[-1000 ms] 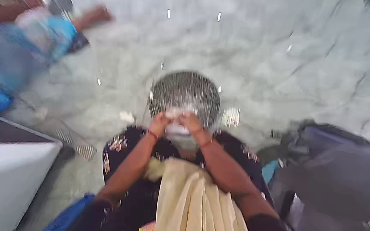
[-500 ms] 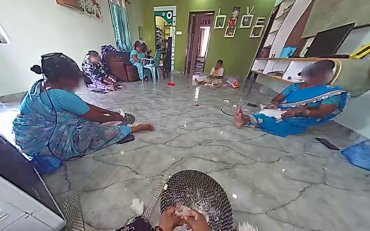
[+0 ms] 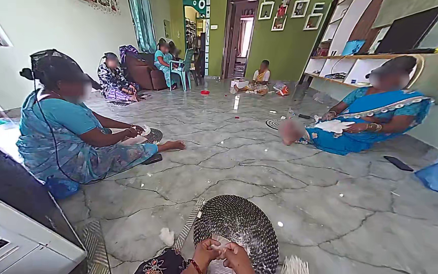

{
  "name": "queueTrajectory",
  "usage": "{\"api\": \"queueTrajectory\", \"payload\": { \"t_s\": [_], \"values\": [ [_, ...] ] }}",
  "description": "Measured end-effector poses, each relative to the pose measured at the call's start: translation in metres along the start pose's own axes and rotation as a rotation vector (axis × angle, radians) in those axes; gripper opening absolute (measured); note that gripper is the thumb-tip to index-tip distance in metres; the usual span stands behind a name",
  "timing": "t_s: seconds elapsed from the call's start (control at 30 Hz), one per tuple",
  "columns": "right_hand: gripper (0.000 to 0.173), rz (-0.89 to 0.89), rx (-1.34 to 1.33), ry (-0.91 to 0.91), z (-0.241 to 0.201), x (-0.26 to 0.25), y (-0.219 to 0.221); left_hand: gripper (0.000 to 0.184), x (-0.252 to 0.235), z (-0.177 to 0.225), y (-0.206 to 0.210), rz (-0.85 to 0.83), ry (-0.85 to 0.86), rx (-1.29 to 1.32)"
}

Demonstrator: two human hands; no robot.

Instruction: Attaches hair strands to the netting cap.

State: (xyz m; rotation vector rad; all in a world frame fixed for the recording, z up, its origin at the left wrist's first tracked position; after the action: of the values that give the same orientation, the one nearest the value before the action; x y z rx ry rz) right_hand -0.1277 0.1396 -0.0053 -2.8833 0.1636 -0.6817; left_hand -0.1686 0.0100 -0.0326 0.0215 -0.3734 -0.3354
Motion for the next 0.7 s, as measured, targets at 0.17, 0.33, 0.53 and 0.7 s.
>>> {"api": "queueTrajectory", "payload": {
  "t_s": [0.17, 0.33, 0.53, 0.7],
  "values": [
    [0.021, 0.007, -0.041, -0.004, -0.003, -0.002, 0.002, 0.025, -0.005, 0.001, -0.004, 0.024, 0.004, 0.003],
    [0.015, 0.003, -0.104, 0.056, 0.002, -0.005, -0.002, 0.025, -0.006, -0.002, -0.002, 0.018, 0.011, 0.044],
    [0.015, 0.009, -0.041, 0.043, -0.001, -0.008, -0.009, 0.023, -0.008, 0.001, 0.001, 0.019, 0.033, 0.02],
    [0.021, -0.039, -0.128, 0.105, 0.002, -0.012, -0.006, 0.021, -0.013, -0.001, 0.001, -0.014, 0.064, 0.051]
  ]
}}
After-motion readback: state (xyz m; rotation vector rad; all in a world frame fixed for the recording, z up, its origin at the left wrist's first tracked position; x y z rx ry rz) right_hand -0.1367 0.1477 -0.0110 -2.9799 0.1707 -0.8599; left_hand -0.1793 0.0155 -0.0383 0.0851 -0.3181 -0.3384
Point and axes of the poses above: each hand's wrist, its own x-axis away from the middle knuckle, its own y-axis out of the palm, z = x × y, the point moved 7 cm from there along -x, towards the middle knuckle, and after that the axes turned 5 degrees about -x, right-handed, at the moved point
